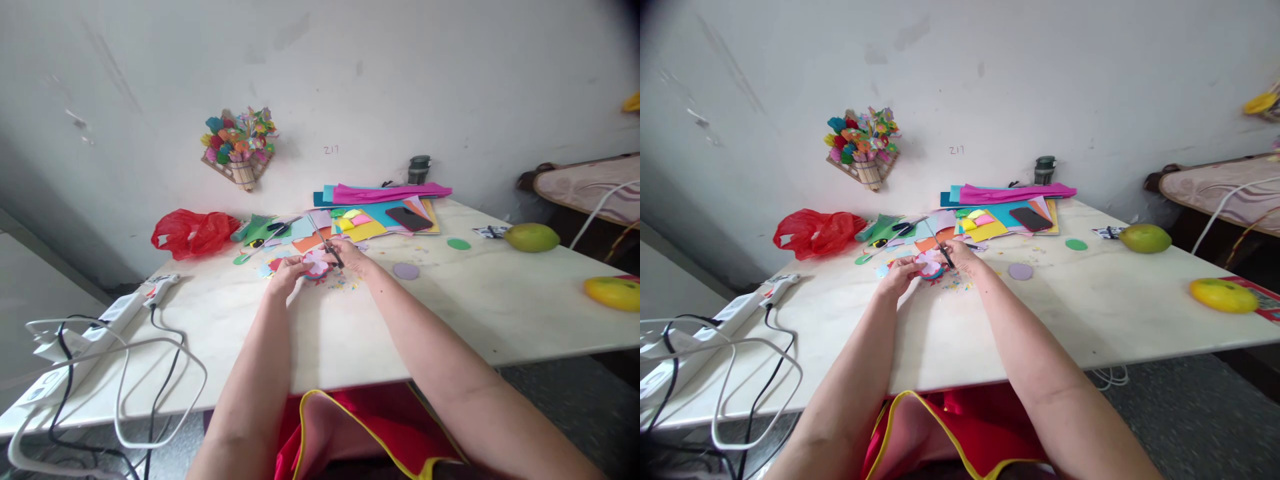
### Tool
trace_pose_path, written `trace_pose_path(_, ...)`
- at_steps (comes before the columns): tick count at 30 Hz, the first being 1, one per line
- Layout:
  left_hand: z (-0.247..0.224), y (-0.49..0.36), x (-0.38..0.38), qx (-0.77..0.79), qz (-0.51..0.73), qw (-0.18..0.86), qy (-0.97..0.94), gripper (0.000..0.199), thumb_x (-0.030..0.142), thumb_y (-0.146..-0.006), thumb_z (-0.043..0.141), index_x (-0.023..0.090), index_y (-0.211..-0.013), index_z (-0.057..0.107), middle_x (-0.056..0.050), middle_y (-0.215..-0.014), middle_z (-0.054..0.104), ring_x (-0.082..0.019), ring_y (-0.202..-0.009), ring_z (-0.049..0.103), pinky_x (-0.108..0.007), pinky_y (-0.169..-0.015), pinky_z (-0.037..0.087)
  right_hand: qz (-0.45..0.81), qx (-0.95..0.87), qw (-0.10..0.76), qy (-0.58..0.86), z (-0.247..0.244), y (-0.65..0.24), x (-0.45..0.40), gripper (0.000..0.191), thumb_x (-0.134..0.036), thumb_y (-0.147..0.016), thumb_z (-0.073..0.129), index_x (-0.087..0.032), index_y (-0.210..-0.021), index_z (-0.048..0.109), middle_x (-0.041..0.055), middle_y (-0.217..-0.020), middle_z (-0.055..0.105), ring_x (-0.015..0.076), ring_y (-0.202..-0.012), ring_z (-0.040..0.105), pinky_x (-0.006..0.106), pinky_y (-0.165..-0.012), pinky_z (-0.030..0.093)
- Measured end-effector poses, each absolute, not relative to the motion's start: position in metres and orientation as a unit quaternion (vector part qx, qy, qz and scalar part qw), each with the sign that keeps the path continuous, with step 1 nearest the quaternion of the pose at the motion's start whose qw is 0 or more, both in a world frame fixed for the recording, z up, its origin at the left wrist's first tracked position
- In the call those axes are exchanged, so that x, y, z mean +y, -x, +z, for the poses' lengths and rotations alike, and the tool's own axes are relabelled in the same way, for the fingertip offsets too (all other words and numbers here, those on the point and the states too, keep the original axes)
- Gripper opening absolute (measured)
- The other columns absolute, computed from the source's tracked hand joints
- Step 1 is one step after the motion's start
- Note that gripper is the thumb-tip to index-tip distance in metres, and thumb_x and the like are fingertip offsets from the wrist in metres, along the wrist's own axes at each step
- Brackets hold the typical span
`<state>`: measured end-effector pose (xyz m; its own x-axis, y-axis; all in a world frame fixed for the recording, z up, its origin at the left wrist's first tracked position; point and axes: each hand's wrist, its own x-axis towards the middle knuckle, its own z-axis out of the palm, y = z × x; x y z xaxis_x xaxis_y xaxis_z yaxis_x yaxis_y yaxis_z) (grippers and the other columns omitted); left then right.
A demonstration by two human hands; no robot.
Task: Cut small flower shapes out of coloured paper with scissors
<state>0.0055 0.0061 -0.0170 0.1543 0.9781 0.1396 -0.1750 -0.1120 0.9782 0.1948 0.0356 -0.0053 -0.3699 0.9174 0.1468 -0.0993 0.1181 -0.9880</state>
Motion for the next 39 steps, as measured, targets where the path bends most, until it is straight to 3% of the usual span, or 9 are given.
trace_pose_path(8, -0.014, -0.013, 0.001, 0.401, 0.478, 0.548, -0.557, 0.029, 0.031, -0.047, 0.087, 0.016, -0.050, 0.062, -0.001, -0.051, 0.060, -0.012, -0.050, 0.052, -0.026, -0.053, 0.041, 0.569, -0.611, 0.444, 0.326, 0.003, -0.192, 0.025, 0.027, -0.009, -0.062, 0.069, -0.016, -0.088, 0.063, -0.0083, -0.056, 0.056, 0.0086, -0.048, 0.049, 0.020, -0.046, 0.038)
trace_pose_path(16, -0.014, -0.013, 0.004, 0.414, 0.547, 0.527, -0.502, 0.028, 0.031, -0.048, 0.087, 0.016, -0.063, 0.069, -0.002, -0.061, 0.067, -0.014, -0.056, 0.059, -0.027, -0.061, 0.048, 0.551, -0.607, 0.458, 0.343, 0.002, -0.189, 0.027, 0.028, -0.008, -0.062, 0.067, -0.017, -0.088, 0.061, -0.0069, -0.059, 0.059, 0.0096, -0.051, 0.054, 0.021, -0.051, 0.043)
trace_pose_path(23, -0.013, -0.016, 0.000, 0.405, 0.524, 0.544, -0.516, 0.033, 0.032, -0.049, 0.089, 0.014, -0.072, 0.075, -0.005, -0.068, 0.071, -0.016, -0.060, 0.062, -0.029, -0.065, 0.050, 0.543, -0.595, 0.472, 0.358, 0.003, -0.188, 0.026, 0.028, -0.009, -0.062, 0.071, -0.018, -0.087, 0.060, -0.0071, -0.056, 0.057, 0.0096, -0.049, 0.051, 0.021, -0.050, 0.041)
trace_pose_path(31, -0.019, -0.011, 0.009, 0.412, 0.577, 0.509, -0.488, 0.027, 0.030, -0.050, 0.087, 0.016, -0.069, 0.075, -0.003, -0.066, 0.071, -0.016, -0.060, 0.062, -0.029, -0.065, 0.050, 0.556, -0.581, 0.473, 0.360, 0.006, -0.185, 0.020, 0.031, -0.009, -0.061, 0.074, -0.017, -0.087, 0.059, -0.0076, -0.054, 0.058, 0.0091, -0.047, 0.052, 0.020, -0.048, 0.040)
trace_pose_path(39, -0.017, -0.011, 0.005, 0.389, 0.532, 0.537, -0.526, 0.026, 0.028, -0.053, 0.086, 0.013, -0.073, 0.077, -0.005, -0.068, 0.072, -0.016, -0.061, 0.063, -0.029, -0.067, 0.050, 0.564, -0.574, 0.474, 0.357, 0.002, -0.187, 0.024, 0.029, -0.008, -0.062, 0.070, -0.017, -0.087, 0.059, -0.0075, -0.054, 0.058, 0.0087, -0.045, 0.052, 0.019, -0.045, 0.041)
